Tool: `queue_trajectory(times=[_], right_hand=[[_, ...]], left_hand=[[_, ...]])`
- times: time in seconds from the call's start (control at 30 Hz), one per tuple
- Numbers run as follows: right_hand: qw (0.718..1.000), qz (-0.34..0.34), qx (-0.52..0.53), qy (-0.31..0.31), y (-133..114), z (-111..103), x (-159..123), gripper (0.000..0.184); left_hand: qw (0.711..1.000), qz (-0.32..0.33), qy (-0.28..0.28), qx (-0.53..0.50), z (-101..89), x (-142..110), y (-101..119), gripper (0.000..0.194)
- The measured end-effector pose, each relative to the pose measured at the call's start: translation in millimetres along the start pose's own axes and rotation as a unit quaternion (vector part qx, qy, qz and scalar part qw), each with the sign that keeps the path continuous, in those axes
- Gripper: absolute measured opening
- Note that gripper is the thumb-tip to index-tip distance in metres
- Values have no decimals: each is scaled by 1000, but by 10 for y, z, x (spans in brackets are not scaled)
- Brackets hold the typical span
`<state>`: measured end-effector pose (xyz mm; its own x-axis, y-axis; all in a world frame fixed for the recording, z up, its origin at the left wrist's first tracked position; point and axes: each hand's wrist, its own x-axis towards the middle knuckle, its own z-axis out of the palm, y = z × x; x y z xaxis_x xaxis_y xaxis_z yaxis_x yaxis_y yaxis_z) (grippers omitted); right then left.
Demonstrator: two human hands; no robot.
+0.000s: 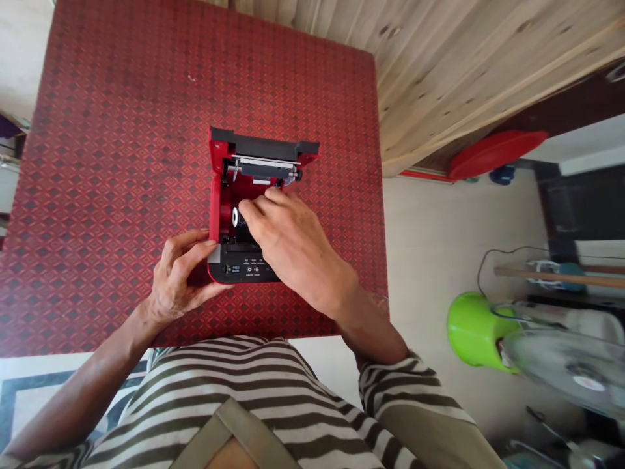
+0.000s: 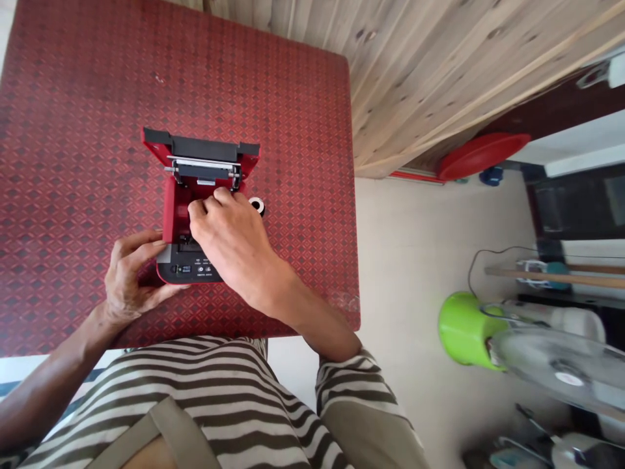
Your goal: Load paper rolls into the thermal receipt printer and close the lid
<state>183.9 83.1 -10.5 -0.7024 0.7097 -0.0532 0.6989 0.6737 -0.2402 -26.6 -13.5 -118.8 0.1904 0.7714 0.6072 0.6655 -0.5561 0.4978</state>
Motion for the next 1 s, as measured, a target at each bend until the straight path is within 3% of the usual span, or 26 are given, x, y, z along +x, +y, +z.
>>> queue_trajectory(times=[0.37, 0.53, 0.7, 0.83, 1.0], right_hand=[[996, 1, -38, -83, 122, 79, 259, 33], [998, 2, 8, -69, 126, 91, 267, 29], [998, -20, 51, -44, 161, -31, 73, 31], [989, -67, 119, -56, 204, -142, -171, 20], [974, -74, 213, -36, 277, -73, -297, 15]], left_hand=[[1000, 12, 8, -14, -1, 12, 0, 82], [1000, -2, 0, -5, -4, 7, -2, 78], [1000, -4, 0, -2, -4, 8, 0, 76], [1000, -4, -1, -6, -3, 11, 9, 77], [1000, -5, -1, -4, -5, 13, 8, 79]])
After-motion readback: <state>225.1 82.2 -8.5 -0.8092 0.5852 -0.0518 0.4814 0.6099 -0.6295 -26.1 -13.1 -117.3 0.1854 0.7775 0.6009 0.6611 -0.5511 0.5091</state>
